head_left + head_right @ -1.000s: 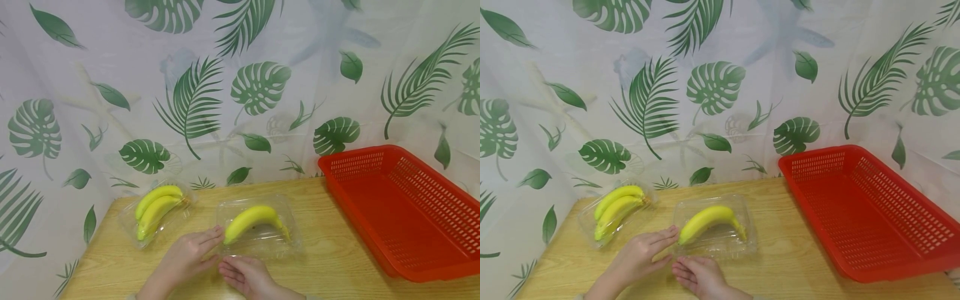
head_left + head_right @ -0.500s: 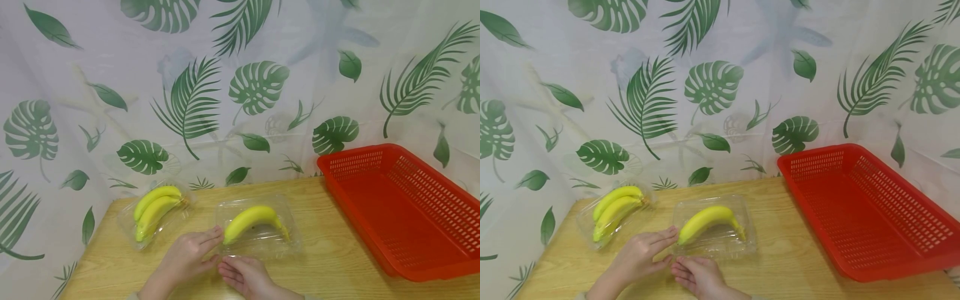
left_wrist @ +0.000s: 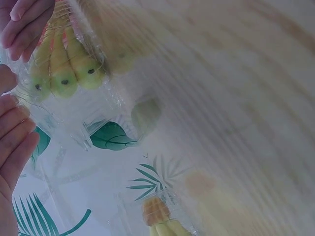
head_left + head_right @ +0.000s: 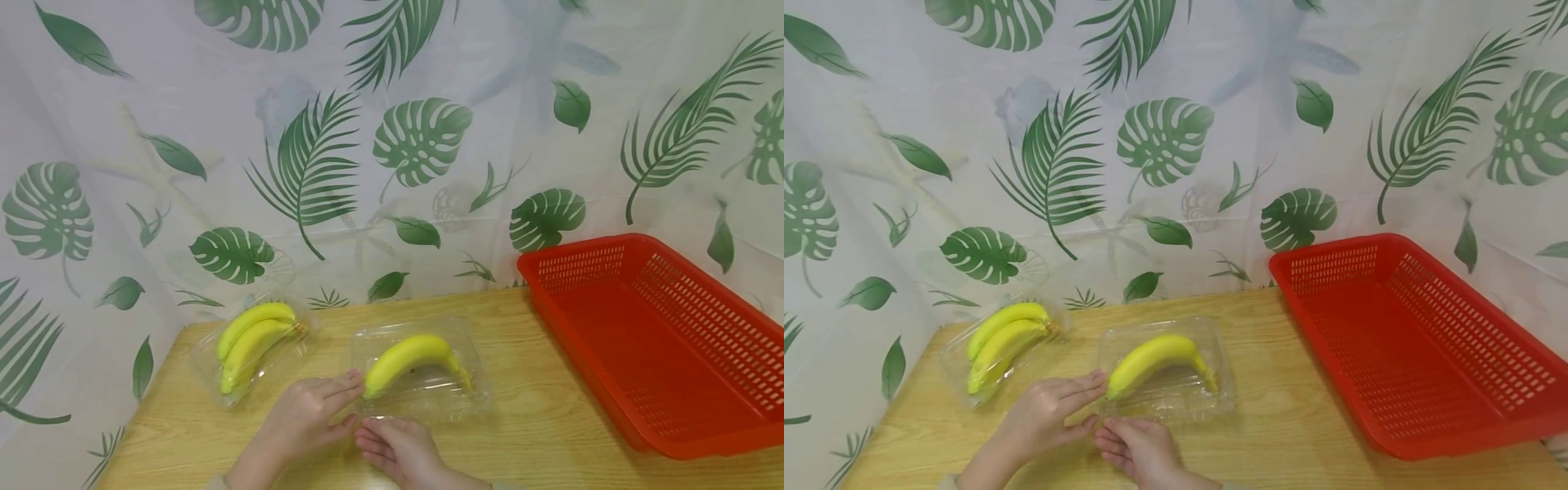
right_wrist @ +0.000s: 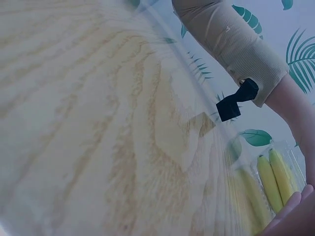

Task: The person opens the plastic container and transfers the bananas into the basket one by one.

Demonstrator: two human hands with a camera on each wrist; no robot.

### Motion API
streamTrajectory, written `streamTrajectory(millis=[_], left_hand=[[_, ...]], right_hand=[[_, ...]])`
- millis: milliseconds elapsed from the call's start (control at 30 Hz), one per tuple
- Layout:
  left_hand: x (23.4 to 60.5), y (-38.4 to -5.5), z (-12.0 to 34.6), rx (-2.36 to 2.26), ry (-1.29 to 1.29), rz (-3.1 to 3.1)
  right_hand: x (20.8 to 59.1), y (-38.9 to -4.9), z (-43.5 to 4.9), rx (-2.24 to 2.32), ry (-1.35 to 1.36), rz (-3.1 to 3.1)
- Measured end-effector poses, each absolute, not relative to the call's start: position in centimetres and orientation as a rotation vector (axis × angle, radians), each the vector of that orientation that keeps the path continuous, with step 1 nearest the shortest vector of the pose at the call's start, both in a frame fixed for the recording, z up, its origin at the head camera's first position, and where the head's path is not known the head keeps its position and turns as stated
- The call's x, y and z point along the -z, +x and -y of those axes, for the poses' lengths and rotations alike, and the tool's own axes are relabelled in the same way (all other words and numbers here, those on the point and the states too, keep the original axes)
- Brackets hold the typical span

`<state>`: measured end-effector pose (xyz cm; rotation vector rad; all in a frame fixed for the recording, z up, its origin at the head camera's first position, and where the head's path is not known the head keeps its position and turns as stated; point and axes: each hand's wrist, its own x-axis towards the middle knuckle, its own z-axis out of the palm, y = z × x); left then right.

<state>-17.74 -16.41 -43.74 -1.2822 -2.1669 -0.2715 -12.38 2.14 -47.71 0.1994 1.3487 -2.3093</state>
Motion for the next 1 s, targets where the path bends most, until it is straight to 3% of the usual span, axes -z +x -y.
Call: streamTrajectory(millis=[1000], left_hand=[[43.49,-18.46,17.34,0.282,-1.334,2.268]], right_hand=[[48.03,-12.41,-1.54,2.380,0.186,-1.298]])
